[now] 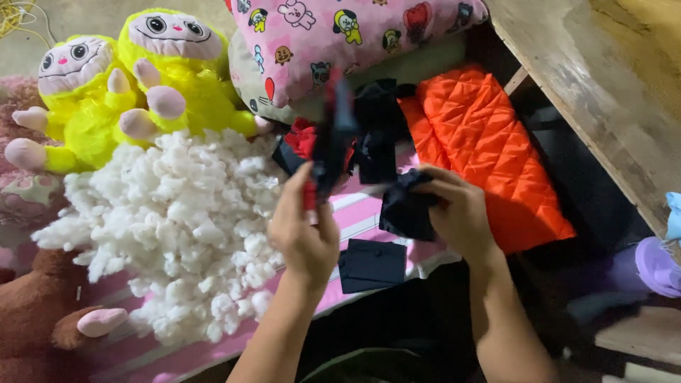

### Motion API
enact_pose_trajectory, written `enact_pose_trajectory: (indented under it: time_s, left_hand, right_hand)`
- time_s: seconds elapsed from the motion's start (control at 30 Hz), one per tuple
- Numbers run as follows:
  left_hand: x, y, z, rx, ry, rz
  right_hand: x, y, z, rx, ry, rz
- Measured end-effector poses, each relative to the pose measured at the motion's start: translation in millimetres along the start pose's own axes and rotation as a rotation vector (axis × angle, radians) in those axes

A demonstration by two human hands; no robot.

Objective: Turning small black fabric components inside out as part of a toy manufacturing process

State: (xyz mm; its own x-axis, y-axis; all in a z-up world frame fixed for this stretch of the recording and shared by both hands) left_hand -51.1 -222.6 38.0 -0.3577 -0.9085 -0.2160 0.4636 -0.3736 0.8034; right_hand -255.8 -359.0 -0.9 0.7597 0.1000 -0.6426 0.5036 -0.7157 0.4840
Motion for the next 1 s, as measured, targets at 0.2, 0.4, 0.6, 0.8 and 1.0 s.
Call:
enact_pose_trajectory:
  time_s: [0.2,0.4,0.6,0.8,1.0]
  left_hand:
    - [50,-35,37,0.282,0.043,-0.233]
    - [67,-100,37,0.325,0.219,-0.498]
    - [56,-78,38,0.083,0.05,-0.983]
    - [82,2,-14,0.128,0.141,-0.79]
    - [137,31,-65,0.327,0.668,-0.725]
  right_hand:
    - [-3,-36,4,0.078,-0.261,-0.223]
    - [-49,-53,-8,0.072,-0.225,0.389]
    - [-34,-29,-38,-0.108,-0.072,0.24]
    - [25,-26,-15,-0.175,-0.161,-0.009]
    - [23,-26,-34,-0.111,-0.234,0.078]
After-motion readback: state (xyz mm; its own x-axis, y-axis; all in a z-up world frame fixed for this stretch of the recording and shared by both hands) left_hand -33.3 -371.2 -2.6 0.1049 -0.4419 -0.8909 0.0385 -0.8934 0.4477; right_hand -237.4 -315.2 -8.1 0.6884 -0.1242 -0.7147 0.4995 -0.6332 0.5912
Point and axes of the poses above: each hand's wrist, its own y-axis towards the middle knuckle, its own x-axis out of the palm, z = x × y, the point moved 2 cm from there along y, towards the middle knuckle
